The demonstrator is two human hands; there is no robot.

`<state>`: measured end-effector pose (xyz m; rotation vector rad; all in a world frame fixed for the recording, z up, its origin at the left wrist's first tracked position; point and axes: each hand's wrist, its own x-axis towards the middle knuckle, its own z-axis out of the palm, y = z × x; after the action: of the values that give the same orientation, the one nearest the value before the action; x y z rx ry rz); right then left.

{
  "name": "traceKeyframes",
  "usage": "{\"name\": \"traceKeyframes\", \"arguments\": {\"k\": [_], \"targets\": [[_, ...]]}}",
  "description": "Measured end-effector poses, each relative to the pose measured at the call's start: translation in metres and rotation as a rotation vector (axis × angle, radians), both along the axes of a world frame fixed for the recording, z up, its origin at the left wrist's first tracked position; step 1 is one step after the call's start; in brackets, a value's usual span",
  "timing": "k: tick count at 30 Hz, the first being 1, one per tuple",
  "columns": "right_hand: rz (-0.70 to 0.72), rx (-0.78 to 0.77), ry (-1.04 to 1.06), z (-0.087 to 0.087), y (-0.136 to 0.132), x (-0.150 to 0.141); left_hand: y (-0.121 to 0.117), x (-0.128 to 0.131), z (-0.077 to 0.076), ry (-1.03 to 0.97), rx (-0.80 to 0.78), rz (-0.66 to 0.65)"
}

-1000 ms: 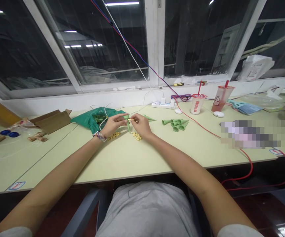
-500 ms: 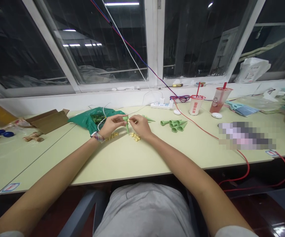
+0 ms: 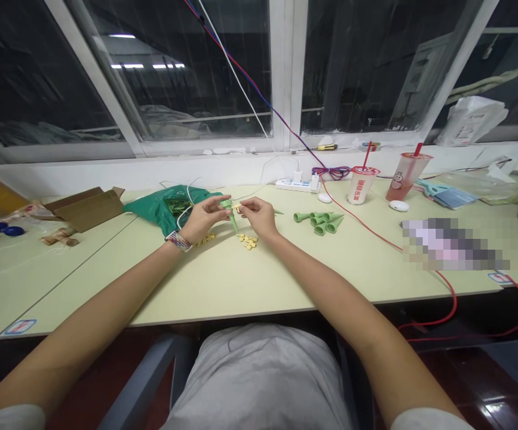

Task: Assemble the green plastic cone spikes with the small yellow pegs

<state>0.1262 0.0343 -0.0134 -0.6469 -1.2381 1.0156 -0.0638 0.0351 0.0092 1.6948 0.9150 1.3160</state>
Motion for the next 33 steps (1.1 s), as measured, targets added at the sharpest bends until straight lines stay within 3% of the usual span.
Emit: {"name": "traceKeyframes", "arguments": {"k": [10, 33], "targets": [[-0.026, 0.078, -0.091, 0.001, -0.002, 0.008, -0.009, 0.005, -0.002, -0.021, -0.154, 0.02], [-0.069, 0.148, -0.098, -0.002, -0.003, 0.004, -0.01, 0.016, -0.002, -0.205, -0.193, -0.105]]}}
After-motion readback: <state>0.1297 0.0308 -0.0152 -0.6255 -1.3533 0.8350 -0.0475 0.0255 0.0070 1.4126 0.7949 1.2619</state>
